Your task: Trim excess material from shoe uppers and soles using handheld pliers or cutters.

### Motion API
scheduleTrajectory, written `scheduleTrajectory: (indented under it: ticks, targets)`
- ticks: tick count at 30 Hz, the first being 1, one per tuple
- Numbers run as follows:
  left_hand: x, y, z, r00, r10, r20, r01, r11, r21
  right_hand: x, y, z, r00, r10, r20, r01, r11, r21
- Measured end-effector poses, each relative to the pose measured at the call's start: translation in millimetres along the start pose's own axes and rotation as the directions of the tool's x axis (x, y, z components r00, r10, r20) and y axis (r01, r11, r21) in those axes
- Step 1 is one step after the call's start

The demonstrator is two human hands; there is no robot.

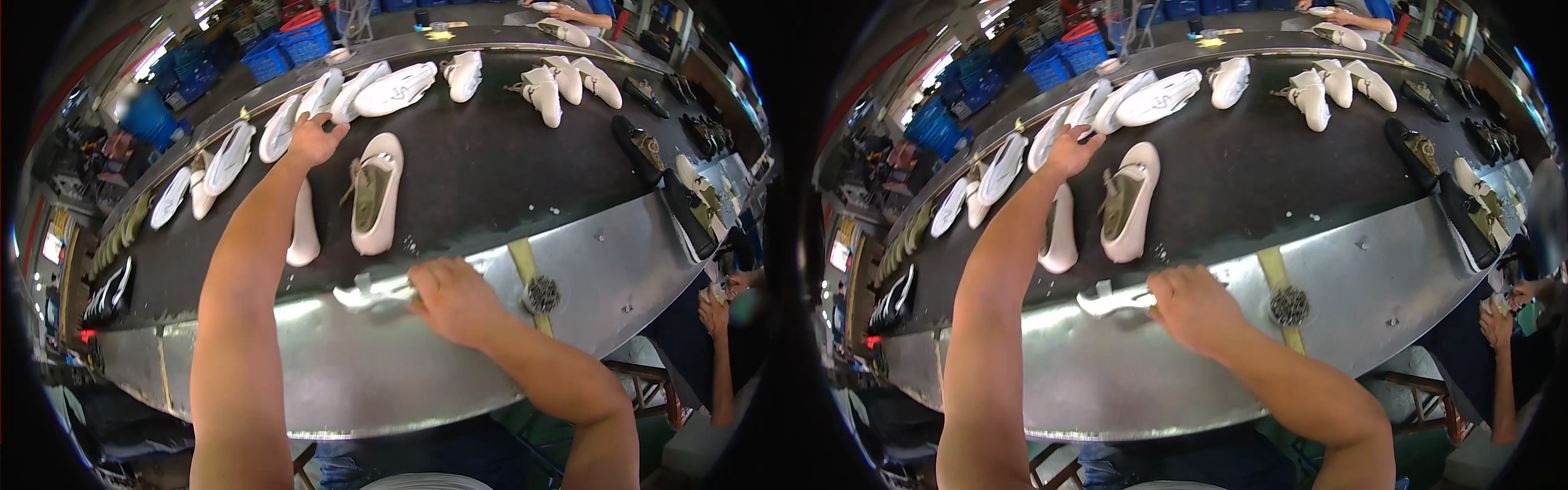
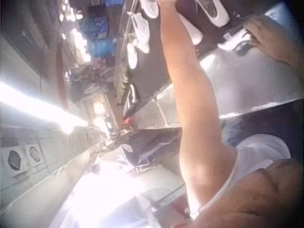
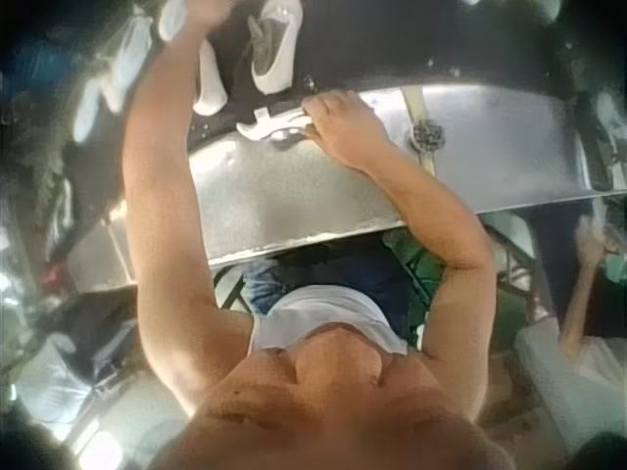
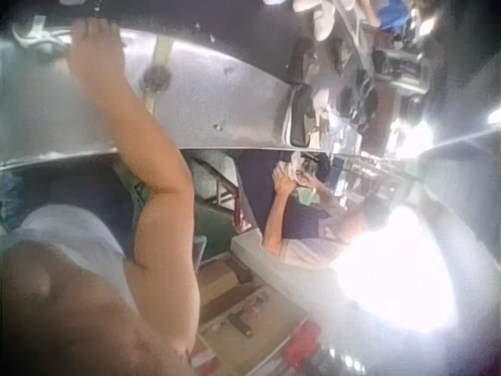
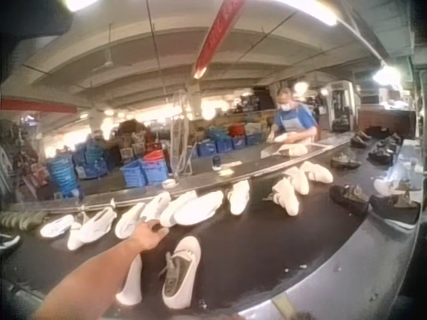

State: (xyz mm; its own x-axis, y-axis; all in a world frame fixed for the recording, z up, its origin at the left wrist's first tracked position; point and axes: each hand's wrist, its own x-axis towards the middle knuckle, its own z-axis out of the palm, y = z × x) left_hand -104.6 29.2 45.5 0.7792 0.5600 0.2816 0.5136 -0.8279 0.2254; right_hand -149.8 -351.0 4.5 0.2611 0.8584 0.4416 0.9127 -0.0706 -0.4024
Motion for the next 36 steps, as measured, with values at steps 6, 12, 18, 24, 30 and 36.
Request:
scheduleTrajectory:
  ticks: [6, 12, 18, 24, 30, 36]
  targets:
    - [98.8, 24.6, 65.7, 0.971, -0.214, 0.105, 0.227, 0.965, -0.134, 4.7, 0.9, -0.7, 0.996, 0.048, 0.071, -0.052, 0.997, 0.062]
    - [127.3, 71.9, 73.4, 0.923, -0.232, 0.307, 0.233, 0.972, 0.034, 7.4, -0.8, -4.8, 0.989, 0.096, 0.114, -0.108, 0.989, 0.102]
    - [130.8, 24.3, 79.1, 0.942, -0.18, 0.283, 0.178, 0.983, 0.03, 10.1, -3.0, 1.0, 0.988, 0.045, 0.15, -0.066, 0.988, 0.138]
    - [56.0, -13.7, -20.0, 0.934, -0.223, 0.279, 0.357, 0.584, -0.729, 14.6, -8.6, -7.6, 0.969, 0.093, 0.231, -0.126, 0.983, 0.134]
    - [-177.4, -44.4, -157.0, 0.962, -0.272, 0.012, 0.159, 0.525, -0.836, 5.4, -3.1, 1.3, 0.999, 0.028, -0.022, -0.027, 0.999, 0.018]
    - [-471.1, -120.1, -209.1, 0.916, -0.337, -0.218, 0.155, 0.798, -0.582, -2.0, -23.6, 6.6, 0.996, -0.042, -0.078, 0.034, 0.994, -0.099]
